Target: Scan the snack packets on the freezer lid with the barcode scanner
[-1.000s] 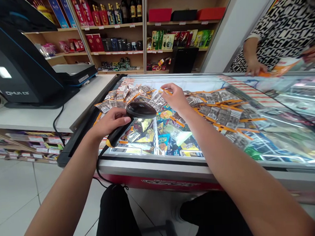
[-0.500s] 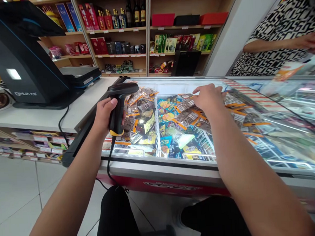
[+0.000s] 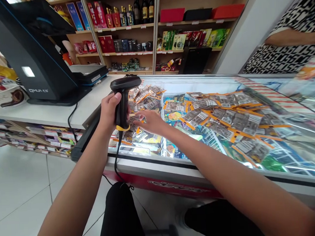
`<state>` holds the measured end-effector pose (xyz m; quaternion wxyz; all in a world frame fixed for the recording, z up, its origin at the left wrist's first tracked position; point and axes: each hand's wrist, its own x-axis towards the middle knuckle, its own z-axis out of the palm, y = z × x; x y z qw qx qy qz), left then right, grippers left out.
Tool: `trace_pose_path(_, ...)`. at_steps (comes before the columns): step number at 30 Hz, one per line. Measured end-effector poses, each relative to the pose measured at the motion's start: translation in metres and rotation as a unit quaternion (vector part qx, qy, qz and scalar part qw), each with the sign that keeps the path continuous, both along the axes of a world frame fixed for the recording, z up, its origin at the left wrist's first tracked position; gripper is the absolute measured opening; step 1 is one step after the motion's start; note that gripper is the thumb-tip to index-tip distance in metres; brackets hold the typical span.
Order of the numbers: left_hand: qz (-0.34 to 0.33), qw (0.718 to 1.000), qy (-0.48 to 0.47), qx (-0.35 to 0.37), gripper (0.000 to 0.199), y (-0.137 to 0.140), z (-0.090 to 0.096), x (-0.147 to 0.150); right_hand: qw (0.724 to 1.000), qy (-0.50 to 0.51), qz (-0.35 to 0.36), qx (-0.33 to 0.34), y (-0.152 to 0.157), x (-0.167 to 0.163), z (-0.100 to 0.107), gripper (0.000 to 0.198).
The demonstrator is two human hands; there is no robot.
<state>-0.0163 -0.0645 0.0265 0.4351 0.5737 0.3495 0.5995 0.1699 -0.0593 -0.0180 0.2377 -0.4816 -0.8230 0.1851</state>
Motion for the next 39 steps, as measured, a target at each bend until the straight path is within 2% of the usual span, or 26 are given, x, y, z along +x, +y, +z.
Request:
trace_pose_path(6, 0.008, 1.000, 0.013, -0.004, 0.057, 0.000, -0.002, 0.002, 0.998, 0.006, 0.016, -0.065, -0.007, 0.005, 0.013, 0.044)
trace_pose_path(10, 0.000, 1.000, 0.017, -0.010, 0.058, 0.000, -0.001, 0.001, 0.990, 0.069, -0.004, -0.126, -0.006, 0.017, 0.021, 0.055)
trace_pose_path(13, -0.029, 0.999, 0.023, -0.017, 0.057, -0.002, 0.000, 0.000, 0.980, 0.132, -0.022, -0.149, 0.002, 0.041, 0.029, 0.061)
trace_pose_path(16, -0.090, 0.994, 0.051, -0.038, 0.054, -0.005, 0.000, -0.002, 0.965, 0.199, -0.025, -0.166, 0.012, 0.067, 0.035, 0.065)
trace_pose_path(20, -0.191, 0.971, 0.123, -0.076, 0.047, -0.008, -0.003, -0.005, 0.955, 0.247, -0.077, -0.147, 0.028, 0.091, 0.035, 0.035)
trace_pose_path(22, -0.216, 0.960, 0.156, -0.084, 0.044, -0.007, -0.005, -0.005, 0.951, 0.256, -0.116, -0.127, 0.037, 0.098, 0.033, 0.024)
trace_pose_path(25, -0.224, 0.953, 0.186, -0.083, 0.040, -0.006, -0.006, -0.004, 0.949, 0.259, -0.140, -0.115, 0.042, 0.104, 0.031, 0.024)
trace_pose_path(30, -0.211, 0.960, 0.166, -0.077, 0.041, -0.007, -0.003, -0.001, 0.958, 0.209, -0.131, -0.150, 0.031, 0.107, 0.038, 0.015)
trace_pose_path(34, -0.190, 0.968, 0.144, -0.076, 0.041, -0.011, -0.001, 0.000, 0.965, 0.162, -0.149, -0.146, 0.021, 0.107, 0.044, 0.022)
trace_pose_path(39, -0.196, 0.966, 0.141, -0.089, 0.044, -0.014, 0.000, 0.001, 0.963, 0.140, -0.154, -0.169, 0.022, 0.105, 0.046, 0.037)
